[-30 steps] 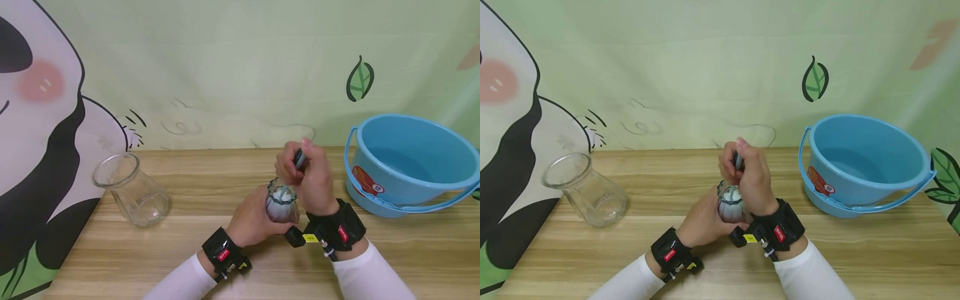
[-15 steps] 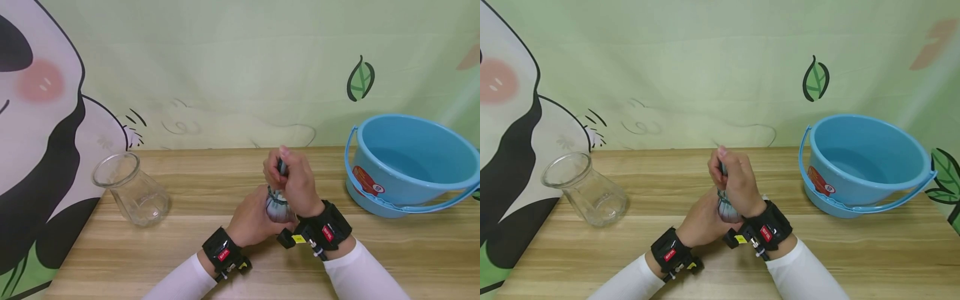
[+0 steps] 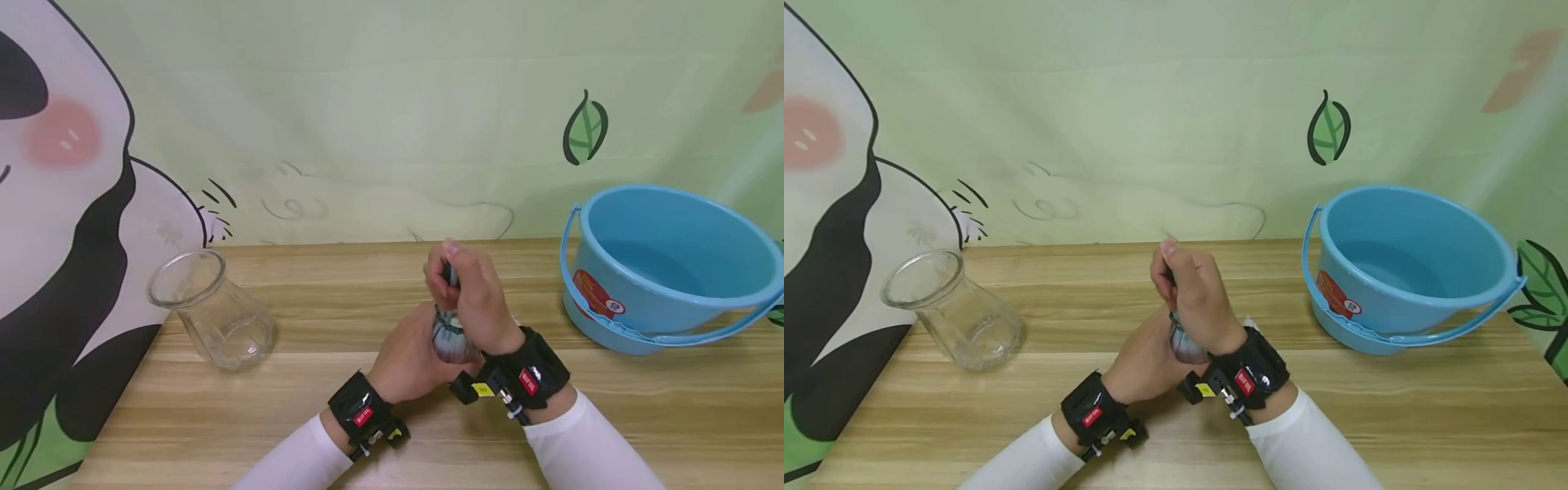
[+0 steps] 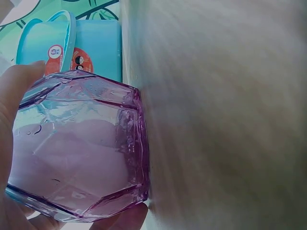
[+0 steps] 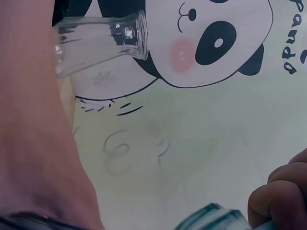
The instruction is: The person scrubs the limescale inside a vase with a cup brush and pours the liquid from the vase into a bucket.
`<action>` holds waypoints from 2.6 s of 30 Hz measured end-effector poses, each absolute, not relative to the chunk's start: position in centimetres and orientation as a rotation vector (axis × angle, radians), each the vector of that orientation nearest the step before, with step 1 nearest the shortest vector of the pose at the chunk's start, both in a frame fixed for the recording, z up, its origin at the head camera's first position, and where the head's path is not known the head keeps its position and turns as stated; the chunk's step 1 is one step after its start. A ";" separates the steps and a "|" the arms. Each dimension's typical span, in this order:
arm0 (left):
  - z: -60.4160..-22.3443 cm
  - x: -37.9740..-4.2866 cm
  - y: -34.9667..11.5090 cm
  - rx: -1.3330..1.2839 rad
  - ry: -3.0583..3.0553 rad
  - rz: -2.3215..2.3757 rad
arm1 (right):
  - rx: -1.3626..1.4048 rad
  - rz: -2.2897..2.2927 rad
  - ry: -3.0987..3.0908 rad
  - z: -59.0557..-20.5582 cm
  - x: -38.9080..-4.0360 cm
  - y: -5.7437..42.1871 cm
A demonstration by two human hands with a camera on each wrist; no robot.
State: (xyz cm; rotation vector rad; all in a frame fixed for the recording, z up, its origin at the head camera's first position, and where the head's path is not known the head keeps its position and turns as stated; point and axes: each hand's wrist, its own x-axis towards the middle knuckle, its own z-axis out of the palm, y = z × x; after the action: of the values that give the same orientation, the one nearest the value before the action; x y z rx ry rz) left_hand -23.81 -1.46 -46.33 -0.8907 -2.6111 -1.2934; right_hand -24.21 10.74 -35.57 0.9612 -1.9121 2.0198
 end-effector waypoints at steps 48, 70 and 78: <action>-46.1 -23.5 -1.8 -0.785 -2.701 -1.287 | 0.953 2.202 -1.643 -33.0 -23.9 11.6; -46.6 -23.6 -1.9 -0.768 -2.746 -1.213 | 0.967 2.125 -1.714 -31.1 -24.4 11.1; -46.7 -23.6 -2.0 -0.793 -2.717 -1.203 | 1.001 2.098 -1.722 -30.5 -24.3 11.1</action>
State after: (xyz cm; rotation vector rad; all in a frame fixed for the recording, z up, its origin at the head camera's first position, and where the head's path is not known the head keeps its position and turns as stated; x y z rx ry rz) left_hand -23.58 -1.98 -46.67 -0.7931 -2.7173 -1.2030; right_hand -24.30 11.13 -30.53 1.0008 -1.7224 2.0984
